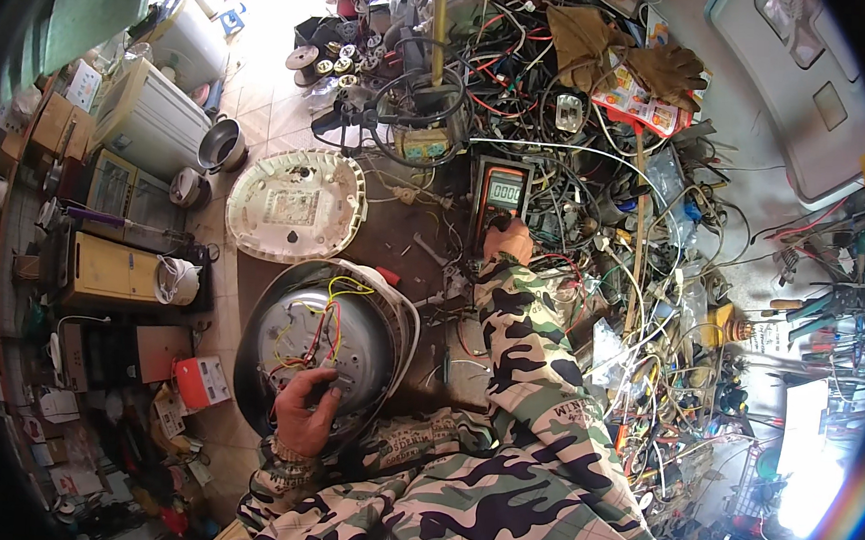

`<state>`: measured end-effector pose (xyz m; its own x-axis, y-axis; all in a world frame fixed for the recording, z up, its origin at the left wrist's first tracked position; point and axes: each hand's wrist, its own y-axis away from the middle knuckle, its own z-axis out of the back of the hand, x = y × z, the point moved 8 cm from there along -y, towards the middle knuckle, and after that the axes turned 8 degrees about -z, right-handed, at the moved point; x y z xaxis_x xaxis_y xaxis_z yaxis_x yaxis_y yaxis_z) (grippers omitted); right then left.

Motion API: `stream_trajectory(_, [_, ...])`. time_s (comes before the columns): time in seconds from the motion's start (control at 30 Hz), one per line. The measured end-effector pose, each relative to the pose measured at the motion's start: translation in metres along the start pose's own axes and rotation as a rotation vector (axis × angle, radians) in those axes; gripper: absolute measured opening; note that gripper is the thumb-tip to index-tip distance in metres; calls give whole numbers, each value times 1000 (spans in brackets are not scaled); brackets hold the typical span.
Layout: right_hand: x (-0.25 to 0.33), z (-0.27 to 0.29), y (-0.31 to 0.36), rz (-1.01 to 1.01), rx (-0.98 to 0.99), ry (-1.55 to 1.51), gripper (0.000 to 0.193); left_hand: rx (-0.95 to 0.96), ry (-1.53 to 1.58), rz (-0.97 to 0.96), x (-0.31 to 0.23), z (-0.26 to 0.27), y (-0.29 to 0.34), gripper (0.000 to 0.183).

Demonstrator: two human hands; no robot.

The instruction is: The person removes the cover of a circular electronic device and uses a multimeter to test continuity across several internal wires. They probe different wire pairs and components while holding the device steady, then reposition the multimeter leads to check additional points.

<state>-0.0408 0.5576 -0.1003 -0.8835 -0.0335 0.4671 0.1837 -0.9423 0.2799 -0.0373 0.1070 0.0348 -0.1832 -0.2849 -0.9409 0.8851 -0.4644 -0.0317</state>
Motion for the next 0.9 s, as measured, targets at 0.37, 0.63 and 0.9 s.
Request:
stream_trajectory(0.37, [8, 4, 7, 466, -119, 138, 21, 31, -44, -83, -12, -2, -7, 25])
stream_trajectory(0.63, [20, -6, 16, 1380, -506, 103, 14, 42, -111, -85, -15, 0, -6, 26])
stream_trajectory(0.9, [24, -2, 15, 1602, -158, 473, 4, 50, -69, -41, -19, -3, -8, 26])
